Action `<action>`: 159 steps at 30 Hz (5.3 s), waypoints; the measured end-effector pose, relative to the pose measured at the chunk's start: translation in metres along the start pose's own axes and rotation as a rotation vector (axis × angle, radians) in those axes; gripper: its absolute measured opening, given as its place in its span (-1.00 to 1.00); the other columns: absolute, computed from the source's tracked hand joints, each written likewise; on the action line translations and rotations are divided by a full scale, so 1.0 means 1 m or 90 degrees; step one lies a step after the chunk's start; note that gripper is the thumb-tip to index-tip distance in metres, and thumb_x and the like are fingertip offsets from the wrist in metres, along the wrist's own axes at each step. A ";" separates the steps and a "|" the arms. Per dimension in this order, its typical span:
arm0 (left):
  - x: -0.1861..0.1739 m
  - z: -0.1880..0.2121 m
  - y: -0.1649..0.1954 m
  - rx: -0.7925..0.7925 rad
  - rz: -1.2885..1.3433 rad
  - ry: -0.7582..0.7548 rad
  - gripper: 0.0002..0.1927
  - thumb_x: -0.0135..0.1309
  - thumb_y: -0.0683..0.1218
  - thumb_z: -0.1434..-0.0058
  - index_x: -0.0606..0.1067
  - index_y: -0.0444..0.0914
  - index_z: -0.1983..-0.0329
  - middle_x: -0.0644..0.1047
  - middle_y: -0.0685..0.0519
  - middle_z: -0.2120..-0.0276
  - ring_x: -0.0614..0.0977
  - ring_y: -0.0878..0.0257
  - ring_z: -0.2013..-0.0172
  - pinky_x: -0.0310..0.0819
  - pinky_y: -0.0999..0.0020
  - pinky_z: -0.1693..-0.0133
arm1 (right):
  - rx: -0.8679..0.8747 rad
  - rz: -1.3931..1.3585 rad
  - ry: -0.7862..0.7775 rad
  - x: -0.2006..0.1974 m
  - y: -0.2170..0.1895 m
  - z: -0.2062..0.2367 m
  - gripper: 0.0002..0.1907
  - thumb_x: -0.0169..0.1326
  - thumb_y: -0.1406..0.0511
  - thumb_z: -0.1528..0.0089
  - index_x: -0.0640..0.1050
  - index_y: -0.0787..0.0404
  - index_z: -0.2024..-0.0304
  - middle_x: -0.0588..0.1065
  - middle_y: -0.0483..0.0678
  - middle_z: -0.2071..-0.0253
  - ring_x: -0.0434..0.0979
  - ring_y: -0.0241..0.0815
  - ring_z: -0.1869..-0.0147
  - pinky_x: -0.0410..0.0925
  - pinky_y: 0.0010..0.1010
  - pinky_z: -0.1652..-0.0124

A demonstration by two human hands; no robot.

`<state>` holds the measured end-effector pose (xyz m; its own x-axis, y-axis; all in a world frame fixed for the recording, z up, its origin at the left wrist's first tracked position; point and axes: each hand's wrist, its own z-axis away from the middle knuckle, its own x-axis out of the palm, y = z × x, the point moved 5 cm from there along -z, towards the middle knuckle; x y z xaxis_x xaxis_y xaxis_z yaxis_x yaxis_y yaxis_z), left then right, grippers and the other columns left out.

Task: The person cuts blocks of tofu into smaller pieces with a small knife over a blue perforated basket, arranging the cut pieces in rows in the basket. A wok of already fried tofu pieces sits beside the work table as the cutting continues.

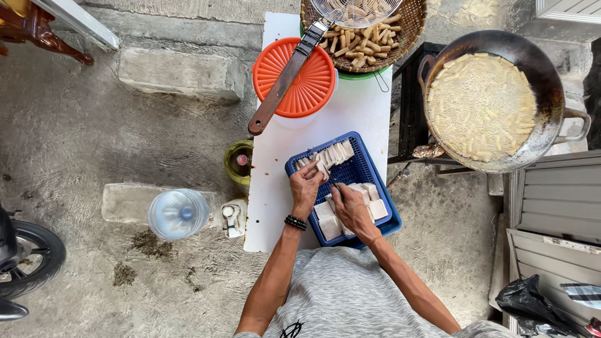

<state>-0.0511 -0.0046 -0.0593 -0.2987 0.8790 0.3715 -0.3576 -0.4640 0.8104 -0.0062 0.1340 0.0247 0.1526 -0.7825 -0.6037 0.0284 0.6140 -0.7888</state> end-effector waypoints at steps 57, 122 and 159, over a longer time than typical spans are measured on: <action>0.127 0.100 -0.045 0.643 -0.876 -0.262 -0.63 0.14 -0.01 -0.01 0.43 -0.38 0.23 0.47 -0.21 0.15 0.48 -0.08 0.02 0.33 -0.03 -0.02 | 0.225 -0.031 0.386 -0.097 0.114 0.049 -0.76 0.15 0.32 -0.29 0.62 0.24 0.01 0.61 -0.11 0.29 0.39 -0.41 0.46 0.27 -0.49 0.47; 0.038 0.036 0.034 -0.082 0.266 -0.253 -0.55 0.14 -0.23 -0.26 0.44 -0.47 -0.21 0.58 -0.23 -0.06 0.64 0.01 -0.09 0.57 0.11 -0.20 | 0.018 0.054 0.016 -0.028 -0.033 0.018 -0.80 -0.10 0.29 -0.41 0.46 0.32 0.16 0.50 0.25 0.46 0.50 0.28 0.36 0.29 0.06 0.30; 0.015 0.019 0.011 -0.025 -0.133 -0.156 -0.55 0.31 -0.11 -0.27 0.61 -0.40 -0.20 0.47 0.06 0.35 0.44 0.41 0.38 0.55 0.52 0.32 | -0.117 -0.067 0.221 -0.023 0.008 -0.018 -0.73 0.09 0.24 -0.43 0.60 0.33 -0.01 0.58 0.03 0.26 0.55 -0.26 0.28 0.41 -0.37 0.28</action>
<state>-0.0428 0.0061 -0.0363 0.0047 0.9535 0.3012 -0.4241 -0.2709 0.8641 -0.0276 0.1549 0.0300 -0.1856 -0.8479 -0.4966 -0.1563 0.5244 -0.8370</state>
